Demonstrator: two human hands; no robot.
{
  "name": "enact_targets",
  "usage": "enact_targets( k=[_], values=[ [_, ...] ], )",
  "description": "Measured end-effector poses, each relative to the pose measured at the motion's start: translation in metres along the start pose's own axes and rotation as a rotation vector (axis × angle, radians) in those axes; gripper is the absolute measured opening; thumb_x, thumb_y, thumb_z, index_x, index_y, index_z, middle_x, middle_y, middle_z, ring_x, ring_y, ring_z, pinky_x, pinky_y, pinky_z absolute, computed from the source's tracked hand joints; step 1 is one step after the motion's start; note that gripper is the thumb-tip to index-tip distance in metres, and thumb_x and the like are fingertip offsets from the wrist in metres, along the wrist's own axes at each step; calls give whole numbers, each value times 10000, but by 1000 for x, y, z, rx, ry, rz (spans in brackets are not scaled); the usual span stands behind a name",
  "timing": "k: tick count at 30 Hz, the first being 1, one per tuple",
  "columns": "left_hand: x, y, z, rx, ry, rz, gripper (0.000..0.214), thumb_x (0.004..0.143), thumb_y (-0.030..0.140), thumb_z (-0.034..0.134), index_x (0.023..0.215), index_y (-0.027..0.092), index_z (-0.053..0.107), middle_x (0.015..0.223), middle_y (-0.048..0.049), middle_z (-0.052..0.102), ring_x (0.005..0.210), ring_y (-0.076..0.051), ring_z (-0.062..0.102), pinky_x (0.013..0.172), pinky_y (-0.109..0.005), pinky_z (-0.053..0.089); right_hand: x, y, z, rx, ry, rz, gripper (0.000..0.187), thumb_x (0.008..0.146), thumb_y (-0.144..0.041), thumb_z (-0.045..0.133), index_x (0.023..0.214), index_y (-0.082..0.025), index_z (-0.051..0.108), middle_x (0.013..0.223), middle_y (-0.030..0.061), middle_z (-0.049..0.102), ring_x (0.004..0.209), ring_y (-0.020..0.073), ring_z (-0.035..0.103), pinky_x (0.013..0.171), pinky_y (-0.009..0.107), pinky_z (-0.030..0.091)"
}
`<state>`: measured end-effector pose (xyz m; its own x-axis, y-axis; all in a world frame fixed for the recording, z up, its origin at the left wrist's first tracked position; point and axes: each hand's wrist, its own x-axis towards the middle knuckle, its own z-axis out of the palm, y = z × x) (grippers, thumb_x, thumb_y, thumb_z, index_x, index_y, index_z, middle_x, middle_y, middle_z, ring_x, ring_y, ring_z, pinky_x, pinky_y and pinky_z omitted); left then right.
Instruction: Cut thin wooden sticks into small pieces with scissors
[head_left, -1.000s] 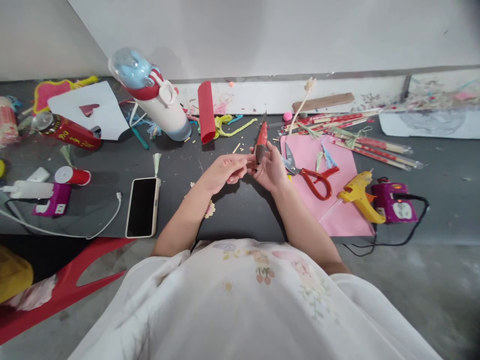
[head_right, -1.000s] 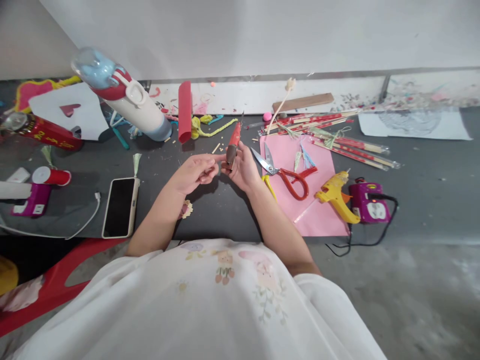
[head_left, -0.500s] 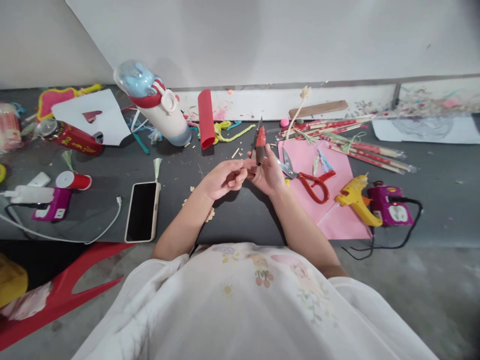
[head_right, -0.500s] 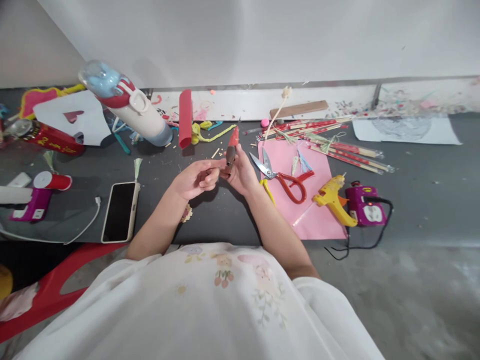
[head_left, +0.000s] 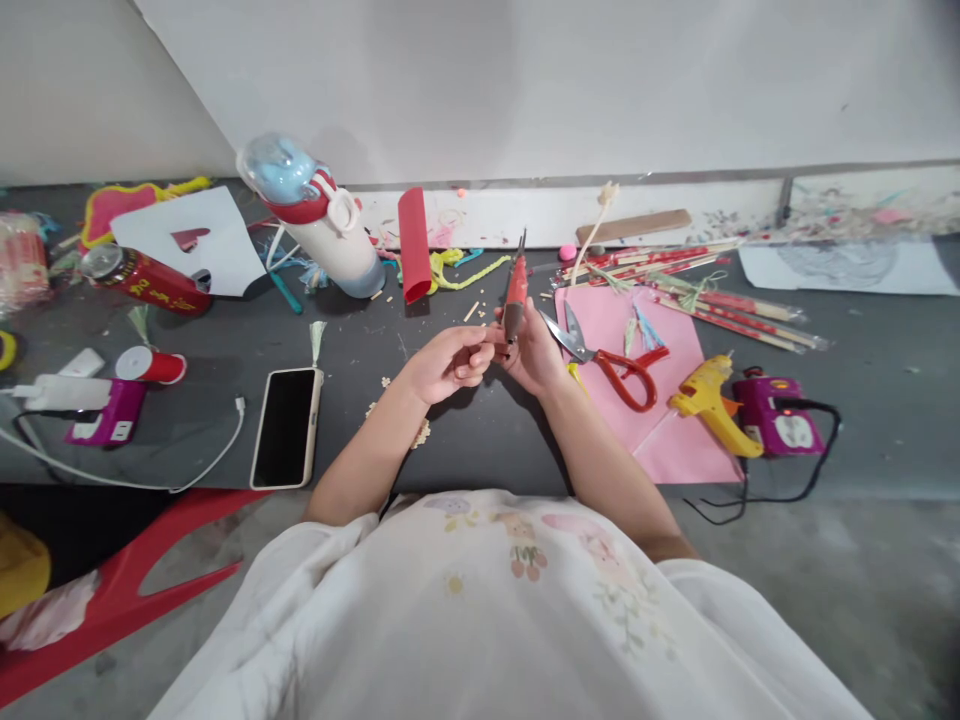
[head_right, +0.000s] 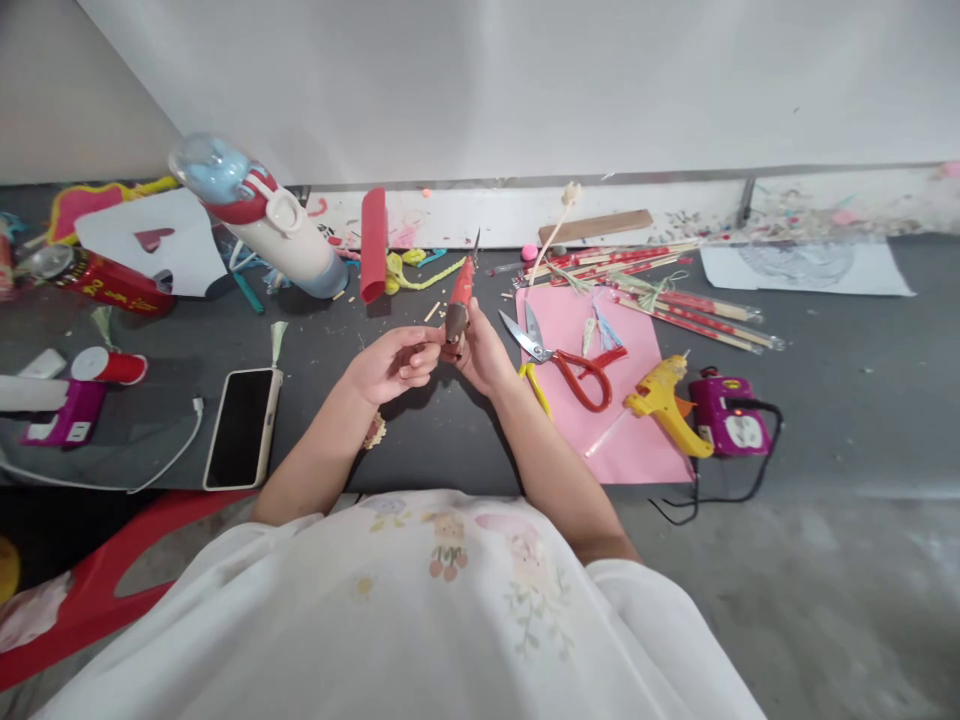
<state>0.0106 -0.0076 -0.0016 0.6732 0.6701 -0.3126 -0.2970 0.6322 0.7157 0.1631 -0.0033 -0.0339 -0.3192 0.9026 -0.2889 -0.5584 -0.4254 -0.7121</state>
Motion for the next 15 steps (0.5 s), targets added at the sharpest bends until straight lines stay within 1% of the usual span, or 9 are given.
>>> enact_targets(
  k=[2,4,7,9,11,12,14,15],
  values=[
    [1,0,-1,98,73,42,254,767,364,599,879,139,635,532,72,402,385,-12,250,397,-160,183,0,2,2,44,-6,-39,406,827,-607,492,778,-206,528,531,-53,464,440,67,413,439,200,363],
    [0,-1,-2,259,191,118,254,777,398,594,790,147,629,518,64,405,388,-16,258,405,-169,175,0,4,4,20,-25,-69,393,812,-590,531,747,-205,480,528,-64,427,433,58,365,425,192,324],
    [-3,1,-5,551,351,227,362,794,466,582,618,150,582,504,46,405,410,-26,289,421,-188,177,-1,8,7,-83,-9,-145,367,802,-557,570,777,-217,435,576,-72,406,447,53,343,425,191,283],
    [-5,3,-7,761,410,299,420,808,488,564,555,153,566,490,37,403,438,-41,316,441,-199,202,-2,11,8,-149,23,-188,345,799,-531,586,820,-229,421,610,-77,390,452,51,333,429,195,277],
    [-7,5,-10,935,457,374,443,824,490,547,534,156,575,473,30,414,463,-54,344,466,-204,236,-2,14,7,-205,50,-208,344,794,-522,592,852,-238,407,631,-77,381,454,53,322,432,205,281],
    [-7,5,-11,990,485,398,448,831,493,536,538,157,587,476,24,444,474,-61,367,476,-204,254,-1,15,7,-232,65,-217,348,792,-521,593,865,-240,402,638,-76,382,458,55,322,433,209,284],
    [-7,5,-13,1025,558,418,444,842,508,512,596,159,633,522,3,538,494,-73,421,490,-202,294,-1,17,5,-282,93,-229,348,793,-512,594,905,-243,404,656,-70,400,478,64,350,445,216,310],
    [-6,4,-15,1017,592,423,427,845,513,505,663,161,665,577,-11,595,512,-80,455,500,-200,321,-1,18,4,-302,102,-228,346,796,-501,595,936,-246,408,668,-64,415,499,71,380,458,219,332]
  ],
)
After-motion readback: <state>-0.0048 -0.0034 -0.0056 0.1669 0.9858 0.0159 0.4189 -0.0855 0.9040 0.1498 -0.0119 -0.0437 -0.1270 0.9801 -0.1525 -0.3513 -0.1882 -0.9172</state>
